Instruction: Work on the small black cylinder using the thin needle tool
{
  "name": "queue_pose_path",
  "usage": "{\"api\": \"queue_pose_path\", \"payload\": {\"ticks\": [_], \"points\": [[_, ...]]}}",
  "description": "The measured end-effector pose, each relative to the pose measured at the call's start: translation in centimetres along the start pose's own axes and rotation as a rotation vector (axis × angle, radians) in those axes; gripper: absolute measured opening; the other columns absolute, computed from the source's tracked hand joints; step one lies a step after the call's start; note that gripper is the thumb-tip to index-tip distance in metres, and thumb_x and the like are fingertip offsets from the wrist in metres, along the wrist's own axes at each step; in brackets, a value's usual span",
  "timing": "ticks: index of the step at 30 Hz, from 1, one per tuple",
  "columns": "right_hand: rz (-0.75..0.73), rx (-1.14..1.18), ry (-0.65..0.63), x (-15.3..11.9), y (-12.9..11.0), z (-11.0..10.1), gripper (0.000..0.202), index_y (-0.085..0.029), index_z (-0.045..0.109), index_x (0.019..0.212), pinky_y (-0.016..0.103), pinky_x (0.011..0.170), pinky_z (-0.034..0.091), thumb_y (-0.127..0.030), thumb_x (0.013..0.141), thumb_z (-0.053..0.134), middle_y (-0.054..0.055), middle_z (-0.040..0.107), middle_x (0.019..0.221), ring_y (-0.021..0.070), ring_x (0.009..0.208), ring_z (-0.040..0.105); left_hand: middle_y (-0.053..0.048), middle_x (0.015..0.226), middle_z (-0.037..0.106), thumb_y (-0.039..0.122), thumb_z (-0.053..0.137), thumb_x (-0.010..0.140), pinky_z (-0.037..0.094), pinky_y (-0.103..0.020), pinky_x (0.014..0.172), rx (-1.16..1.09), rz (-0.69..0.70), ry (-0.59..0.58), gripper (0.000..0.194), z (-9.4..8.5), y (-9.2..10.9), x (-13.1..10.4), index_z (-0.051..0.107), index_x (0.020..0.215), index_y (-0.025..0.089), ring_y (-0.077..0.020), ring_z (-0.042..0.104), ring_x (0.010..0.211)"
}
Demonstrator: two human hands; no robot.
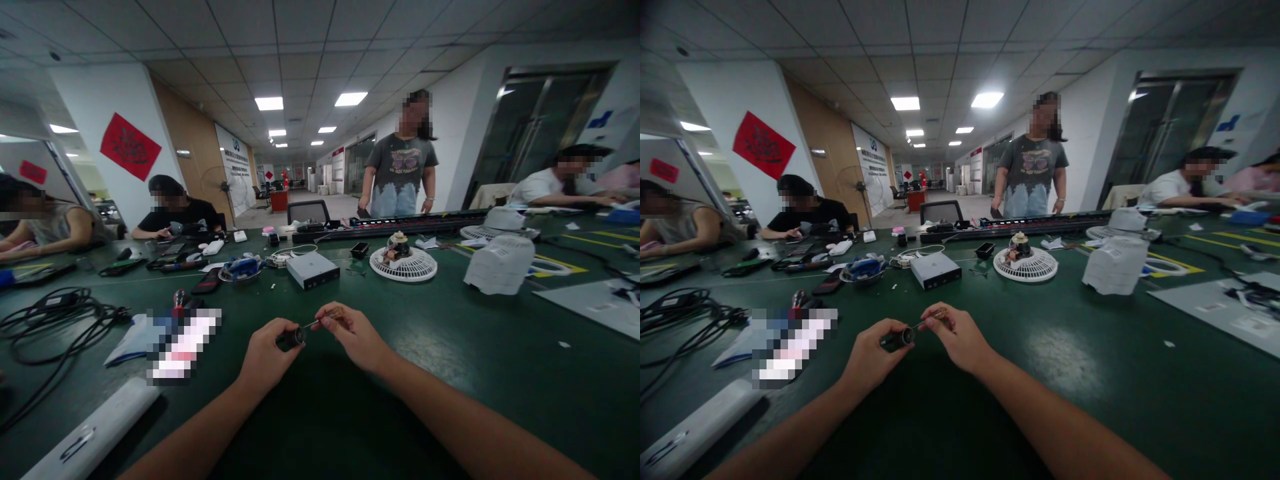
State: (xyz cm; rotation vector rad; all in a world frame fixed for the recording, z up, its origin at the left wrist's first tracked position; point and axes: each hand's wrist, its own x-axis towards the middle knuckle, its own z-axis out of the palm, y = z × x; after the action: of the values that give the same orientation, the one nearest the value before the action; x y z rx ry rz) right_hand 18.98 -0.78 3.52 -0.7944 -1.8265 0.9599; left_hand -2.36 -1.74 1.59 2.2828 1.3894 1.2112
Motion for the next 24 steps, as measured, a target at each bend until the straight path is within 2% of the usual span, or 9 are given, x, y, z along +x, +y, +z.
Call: {"api": "queue_pose_path", "payload": {"ticks": [3,7,9,14,16,18,20,22,24], "points": [[-0.025,-0.085,0.000,0.0,-0.2,0.0,0.014,-0.020,0.064,0.099,0.032,0.076,0.050,-0.032,0.097,0.055,0.004,0.074,0.088,0.0184,0.081,0.068,-0.001,0.088,0.073,0.016,0.074,0.075,0.053,-0.032,0.075,0.016,0.003,-0.013,0.015,-0.1,0.4,0.0,0.069,0.088,0.022,-0.0210,0.069,0.083],[-0.020,-0.061,-0.032,-0.2,-0.4,0.0,0.015,-0.020,0.063,0.099,0.032,0.075,0.051,-0.032,0.098,0.053,0.004,0.074,0.087,0.0188,0.081,0.069,-0.001,0.088,0.073,0.012,0.073,0.074,0.053,-0.032,0.075,0.031,0.001,-0.015,0.017,-0.1,0.6,0.0,0.069,0.087,0.022,-0.0210,0.069,0.083],[-0.043,-0.166,-0.004,-0.3,-0.4,-0.1,0.014,-0.021,0.063,0.100,0.032,0.073,0.050,-0.031,0.097,0.054,0.004,0.072,0.087,0.0181,0.077,0.067,-0.001,0.089,0.073,0.012,0.073,0.074,0.053,-0.033,0.076,0.051,-0.018,-0.017,0.018,0.0,0.5,0.0,0.069,0.088,0.023,-0.0216,0.069,0.084],[-0.329,-0.432,0.161,-0.6,-1.0,-0.2,0.009,-0.020,0.060,0.090,0.036,0.084,0.047,-0.022,0.094,0.052,0.009,0.062,0.098,0.0223,0.094,0.059,0.000,0.090,0.073,0.012,0.072,0.075,0.052,-0.034,0.078,0.064,-0.041,-0.030,0.018,0.4,-0.1,0.0,0.070,0.089,0.024,-0.0219,0.068,0.086],[-0.357,-0.477,0.158,-0.6,-1.5,-0.6,0.012,-0.020,0.057,0.091,0.036,0.085,0.046,-0.016,0.095,0.046,0.010,0.061,0.101,0.0219,0.095,0.058,-0.001,0.093,0.073,0.013,0.072,0.075,0.051,-0.034,0.081,0.056,-0.046,-0.032,0.019,0.4,-0.1,0.0,0.071,0.091,0.024,-0.0220,0.068,0.088],[-0.285,-0.590,0.048,-0.4,-1.8,-1.2,0.014,-0.020,0.058,0.093,0.033,0.078,0.046,-0.013,0.094,0.046,0.007,0.062,0.093,0.0206,0.087,0.059,-0.001,0.094,0.073,0.013,0.072,0.075,0.052,-0.035,0.081,0.053,-0.057,-0.037,0.021,0.3,-0.1,0.0,0.071,0.093,0.024,-0.0225,0.068,0.089],[-0.152,-0.749,-0.089,-0.3,-1.8,-1.7,0.004,-0.021,0.063,0.086,0.031,0.067,0.044,-0.022,0.089,0.061,0.005,0.063,0.080,0.0207,0.077,0.058,-0.002,0.094,0.073,0.014,0.073,0.075,0.052,-0.036,0.081,0.059,-0.072,-0.051,0.021,0.2,0.1,-0.1,0.071,0.093,0.024,-0.0231,0.068,0.089],[-0.017,-0.850,-0.192,-0.3,-1.5,-2.1,0.018,-0.021,0.066,0.074,0.029,0.058,0.040,-0.034,0.074,0.079,0.003,0.062,0.069,0.0207,0.068,0.058,-0.002,0.094,0.073,0.013,0.073,0.074,0.052,-0.036,0.081,0.065,-0.083,-0.067,0.021,0.1,0.3,-0.1,0.072,0.092,0.023,-0.0236,0.068,0.089],[0.070,-0.864,-0.265,-0.3,-1.2,-2.3,0.025,-0.022,0.068,0.068,0.027,0.051,0.036,-0.035,0.063,0.088,0.002,0.062,0.063,0.0188,0.060,0.057,-0.002,0.095,0.073,0.014,0.073,0.074,0.052,-0.037,0.082,0.066,-0.086,-0.082,0.022,0.0,0.4,-0.1,0.072,0.094,0.023,-0.0240,0.068,0.090]]}}
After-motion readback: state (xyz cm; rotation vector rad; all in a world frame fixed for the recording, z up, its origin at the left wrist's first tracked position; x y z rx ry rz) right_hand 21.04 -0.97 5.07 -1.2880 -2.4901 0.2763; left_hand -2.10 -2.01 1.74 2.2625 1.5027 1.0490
